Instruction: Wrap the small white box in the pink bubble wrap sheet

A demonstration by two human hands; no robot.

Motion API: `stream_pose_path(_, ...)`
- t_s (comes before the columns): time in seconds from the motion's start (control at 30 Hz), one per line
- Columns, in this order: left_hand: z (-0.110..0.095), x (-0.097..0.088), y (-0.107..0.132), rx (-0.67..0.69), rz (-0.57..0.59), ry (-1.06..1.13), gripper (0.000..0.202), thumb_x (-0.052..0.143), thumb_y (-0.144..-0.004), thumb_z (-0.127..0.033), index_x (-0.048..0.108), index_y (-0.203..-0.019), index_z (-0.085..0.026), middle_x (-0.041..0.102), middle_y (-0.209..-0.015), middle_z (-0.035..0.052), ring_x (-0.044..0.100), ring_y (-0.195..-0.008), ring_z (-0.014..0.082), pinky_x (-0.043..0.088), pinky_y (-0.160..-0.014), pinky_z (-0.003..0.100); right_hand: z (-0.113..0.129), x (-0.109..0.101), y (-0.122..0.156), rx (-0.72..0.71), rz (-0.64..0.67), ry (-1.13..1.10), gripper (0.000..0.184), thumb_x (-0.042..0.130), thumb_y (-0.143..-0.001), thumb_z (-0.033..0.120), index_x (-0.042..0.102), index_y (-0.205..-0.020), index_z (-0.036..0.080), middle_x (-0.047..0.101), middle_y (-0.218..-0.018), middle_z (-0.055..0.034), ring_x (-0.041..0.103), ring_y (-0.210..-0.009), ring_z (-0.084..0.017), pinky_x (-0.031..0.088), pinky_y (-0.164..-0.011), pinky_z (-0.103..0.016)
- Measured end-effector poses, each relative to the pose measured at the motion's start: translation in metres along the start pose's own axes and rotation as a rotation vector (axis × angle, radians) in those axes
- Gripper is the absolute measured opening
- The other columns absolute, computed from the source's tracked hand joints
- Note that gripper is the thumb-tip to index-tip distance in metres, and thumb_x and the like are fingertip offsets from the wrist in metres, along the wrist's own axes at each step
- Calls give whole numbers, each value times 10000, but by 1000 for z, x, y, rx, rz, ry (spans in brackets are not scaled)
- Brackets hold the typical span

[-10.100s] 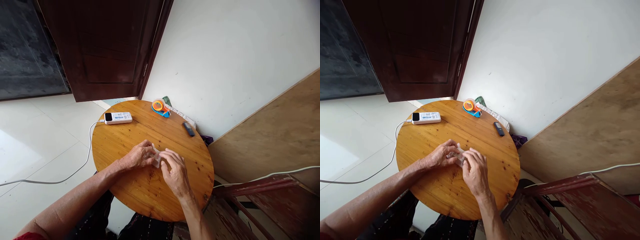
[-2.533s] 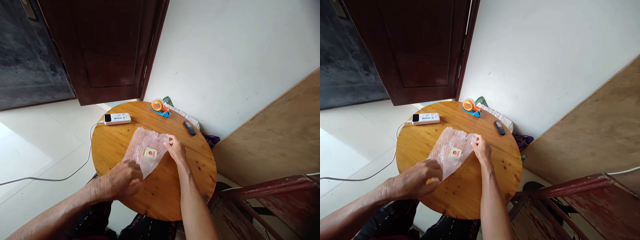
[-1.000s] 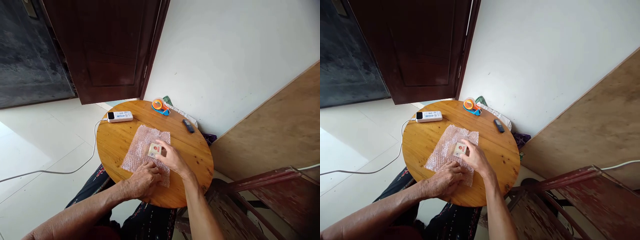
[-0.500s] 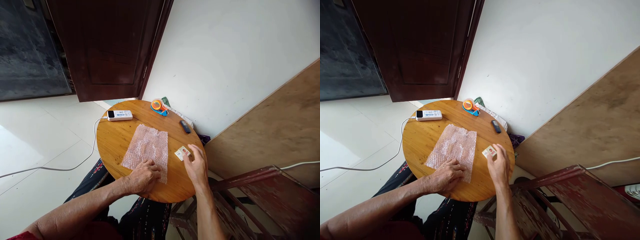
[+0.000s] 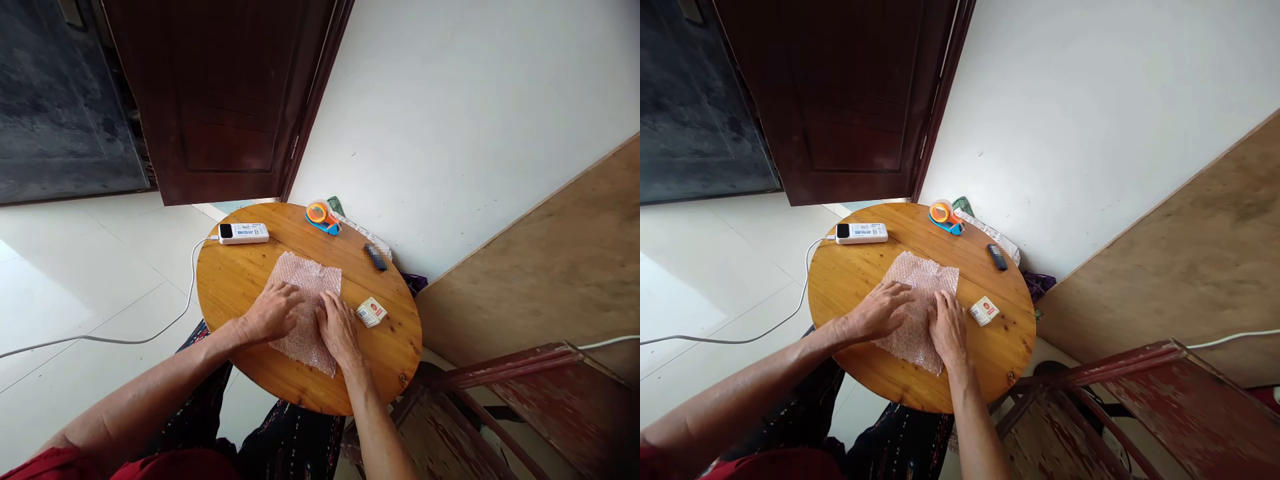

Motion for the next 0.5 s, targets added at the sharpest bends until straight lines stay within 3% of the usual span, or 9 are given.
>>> stream_pose_path(0.1, 23, -1, -14, -28, 141, -116, 415, 644, -808, -274, 618, -1216, -201, 604, -1315, 130, 518, -1246, 327, 440, -1033, 516, 5, -6, 2, 8, 4, 37, 362, 427, -980, 268, 569, -1297, 168, 601, -1364, -140, 565, -1201, -312, 419, -985, -476)
stream_pose_path(0.23, 40, -5, -22, 33, 195, -118, 501, 663, -784, -326, 579, -1269, -230, 597, -1338, 99, 508, -1270, 293, 390, -1083, 468, 10, -11, 1, 30, 10, 82, 350, 454, -983, 303, 575, -1278, 157, 639, -1304, -156, 583, -1140, -317, 416, -943, -465)
stream_pose_path(0.4, 47, -11, -24, 74, 227, -111, 519, 650, -765, -317, 572, -1273, -242, 606, -1321, 82, 522, -1251, 284, 397, -1070, 448, 15, -15, 1, 57, 39, 131, 343, 486, -980, 315, 584, -1264, 150, 637, -1318, -153, 578, -1130, -326, 404, -914, -459)
stream_pose_path(0.5, 42, -12, -21, 64, 188, -122, 508, 658, -745, -266, 595, -1247, -230, 598, -1323, 94, 525, -1241, 299, 416, -1056, 465, 17, -17, 1, 63, 36, 151, 334, 491, -981, 322, 588, -1252, 154, 644, -1307, -143, 579, -1113, -324, 398, -897, -452)
Point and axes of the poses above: each hand's wrist, its own y-axis away from the middle knuckle, its own x-axis out of the palm, z = x × y, the point moved 1 cm from there along -y, towards the middle knuckle
